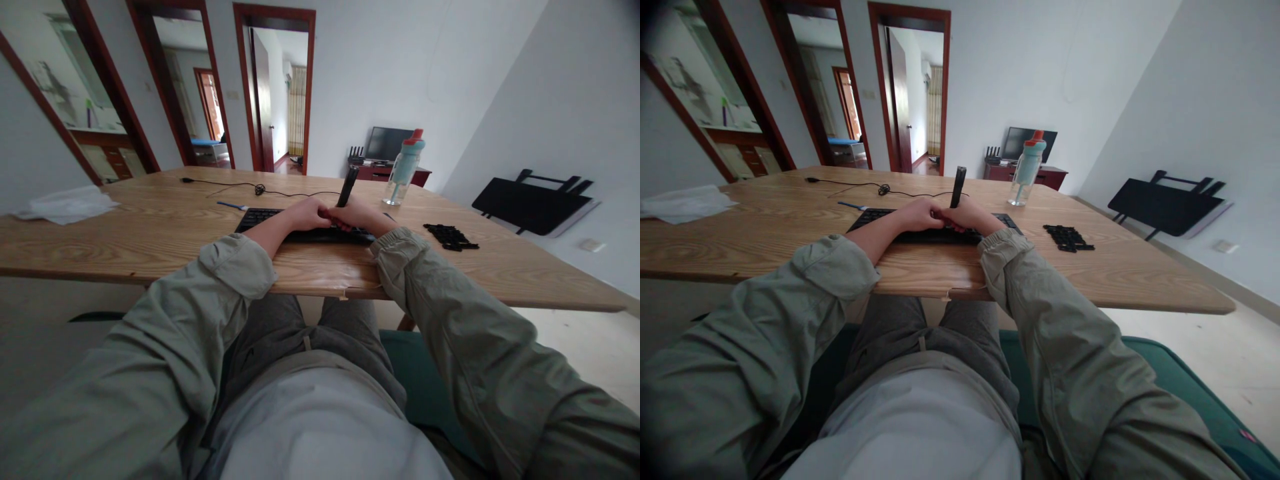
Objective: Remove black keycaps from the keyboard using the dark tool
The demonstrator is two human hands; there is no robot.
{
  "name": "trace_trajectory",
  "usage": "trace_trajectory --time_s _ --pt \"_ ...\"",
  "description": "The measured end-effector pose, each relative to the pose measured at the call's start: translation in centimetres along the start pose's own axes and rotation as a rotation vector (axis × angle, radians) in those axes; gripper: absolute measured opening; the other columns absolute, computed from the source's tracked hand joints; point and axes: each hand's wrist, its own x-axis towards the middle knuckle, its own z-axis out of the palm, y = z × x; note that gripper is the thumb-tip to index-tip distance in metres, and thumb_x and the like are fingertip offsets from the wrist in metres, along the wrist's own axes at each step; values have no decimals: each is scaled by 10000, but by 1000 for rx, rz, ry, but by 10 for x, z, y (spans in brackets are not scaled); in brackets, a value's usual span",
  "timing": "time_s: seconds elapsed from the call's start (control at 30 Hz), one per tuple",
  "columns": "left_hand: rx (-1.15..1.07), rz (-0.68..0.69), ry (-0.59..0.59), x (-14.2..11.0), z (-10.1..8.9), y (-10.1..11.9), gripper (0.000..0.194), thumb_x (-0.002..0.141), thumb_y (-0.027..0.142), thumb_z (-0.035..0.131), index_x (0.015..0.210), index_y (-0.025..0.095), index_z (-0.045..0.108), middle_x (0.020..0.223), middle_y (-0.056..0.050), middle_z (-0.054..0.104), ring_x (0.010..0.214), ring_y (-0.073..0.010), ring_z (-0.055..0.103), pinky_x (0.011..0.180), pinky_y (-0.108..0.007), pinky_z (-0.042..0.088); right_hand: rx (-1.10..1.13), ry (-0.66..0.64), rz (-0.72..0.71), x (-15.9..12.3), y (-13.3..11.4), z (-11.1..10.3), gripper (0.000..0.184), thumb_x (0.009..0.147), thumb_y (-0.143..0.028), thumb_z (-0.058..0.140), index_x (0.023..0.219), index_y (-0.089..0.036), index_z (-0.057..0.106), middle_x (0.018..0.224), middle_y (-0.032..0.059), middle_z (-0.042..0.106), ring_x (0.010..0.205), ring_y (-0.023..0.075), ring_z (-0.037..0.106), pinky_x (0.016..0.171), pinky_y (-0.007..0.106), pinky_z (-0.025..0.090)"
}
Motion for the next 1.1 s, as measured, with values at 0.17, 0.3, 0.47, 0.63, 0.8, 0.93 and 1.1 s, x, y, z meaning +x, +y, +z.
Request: trace_trajectory --time_s 0.17,0.3,0.47,0.63,0.8,0.93,1.1 --pt "-94 56 10 0 6 -7 316 749 201 595 975 134 805 831 -16 751 726 -138 600 704 -242 445 6 -2 -7 -4 -3 1 272 868 -298 612 638 -179 530 450 -33 493 362 80 446 327 194 354" --pt "-111 52 28 0 7 -4 303 734 192 614 959 132 807 776 -11 739 685 -129 582 672 -238 436 50 27 41 -5 0 4 253 843 -272 650 644 -178 526 449 -32 491 372 77 443 342 194 359" --pt "-108 -13 91 0 7 2 276 688 204 653 903 126 807 697 10 709 643 -125 558 641 -238 430 118 55 62 -5 2 4 247 802 -239 701 634 -185 527 428 -22 488 362 85 427 354 216 360" --pt "-75 -27 135 -1 10 3 249 701 226 653 867 122 808 674 6 702 652 -132 564 646 -242 429 136 57 50 -2 6 5 217 799 -220 681 639 -186 538 431 -18 489 355 91 424 334 221 344" --pt "-114 62 93 -1 11 1 280 742 195 604 926 131 805 778 -9 745 702 -130 598 694 -240 437 158 168 21 -7 12 12 170 810 -230 651 678 -181 555 436 -22 480 380 95 436 339 208 330" --pt "-116 17 49 2 8 -4 242 747 211 616 871 103 793 747 -20 734 656 -123 577 659 -241 422 155 259 -20 -10 18 16 147 796 -225 651 697 -184 552 464 -19 493 432 101 449 383 208 354" --pt "-107 10 72 2 8 -5 201 757 252 645 787 106 780 657 2 680 600 -102 515 593 -229 365 167 261 33 -8 22 17 165 775 -205 608 642 -187 511 480 -21 488 438 99 441 394 211 346"
